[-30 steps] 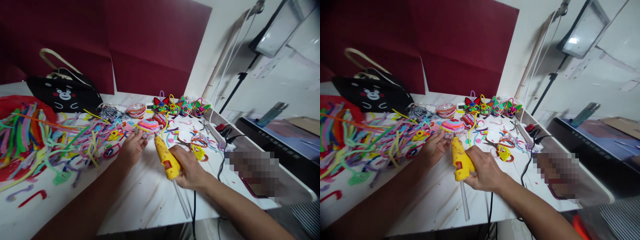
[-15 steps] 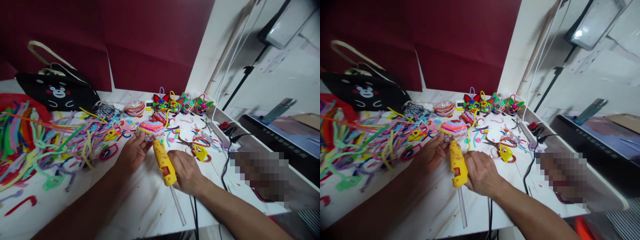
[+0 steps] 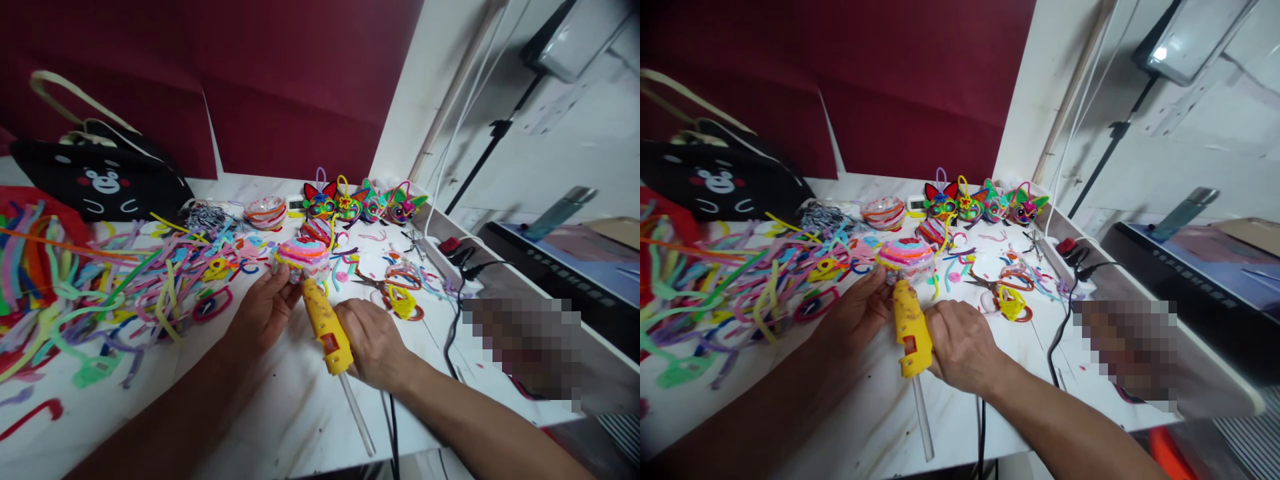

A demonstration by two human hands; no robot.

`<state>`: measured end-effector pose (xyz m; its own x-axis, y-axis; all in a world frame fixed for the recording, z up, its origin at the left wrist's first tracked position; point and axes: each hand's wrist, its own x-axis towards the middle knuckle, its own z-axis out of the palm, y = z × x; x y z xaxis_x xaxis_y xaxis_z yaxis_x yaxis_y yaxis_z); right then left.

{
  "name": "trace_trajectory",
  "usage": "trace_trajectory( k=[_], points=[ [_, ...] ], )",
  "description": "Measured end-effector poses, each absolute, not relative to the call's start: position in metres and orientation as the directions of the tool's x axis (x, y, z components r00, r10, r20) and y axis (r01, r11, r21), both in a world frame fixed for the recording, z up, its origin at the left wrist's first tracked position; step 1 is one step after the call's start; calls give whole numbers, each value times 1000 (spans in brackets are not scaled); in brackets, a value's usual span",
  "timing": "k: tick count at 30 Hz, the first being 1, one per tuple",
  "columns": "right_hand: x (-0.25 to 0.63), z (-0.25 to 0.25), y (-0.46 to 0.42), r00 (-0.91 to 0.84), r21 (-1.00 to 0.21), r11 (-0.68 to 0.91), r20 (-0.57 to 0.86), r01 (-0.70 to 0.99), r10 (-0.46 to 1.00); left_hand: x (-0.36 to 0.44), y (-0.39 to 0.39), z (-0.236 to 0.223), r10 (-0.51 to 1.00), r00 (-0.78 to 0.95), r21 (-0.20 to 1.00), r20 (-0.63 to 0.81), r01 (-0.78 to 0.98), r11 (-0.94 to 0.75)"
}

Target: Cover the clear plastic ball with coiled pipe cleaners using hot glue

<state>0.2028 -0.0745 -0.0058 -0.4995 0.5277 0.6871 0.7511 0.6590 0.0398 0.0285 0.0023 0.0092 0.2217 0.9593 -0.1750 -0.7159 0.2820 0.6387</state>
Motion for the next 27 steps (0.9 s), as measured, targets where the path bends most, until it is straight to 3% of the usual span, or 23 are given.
trace_trajectory(
  k=[27],
  points=[
    [201, -7, -77, -467, 13, 640, 696, 768, 545, 30, 3, 10, 961, 193, 581, -200, -766, 275]
  ],
)
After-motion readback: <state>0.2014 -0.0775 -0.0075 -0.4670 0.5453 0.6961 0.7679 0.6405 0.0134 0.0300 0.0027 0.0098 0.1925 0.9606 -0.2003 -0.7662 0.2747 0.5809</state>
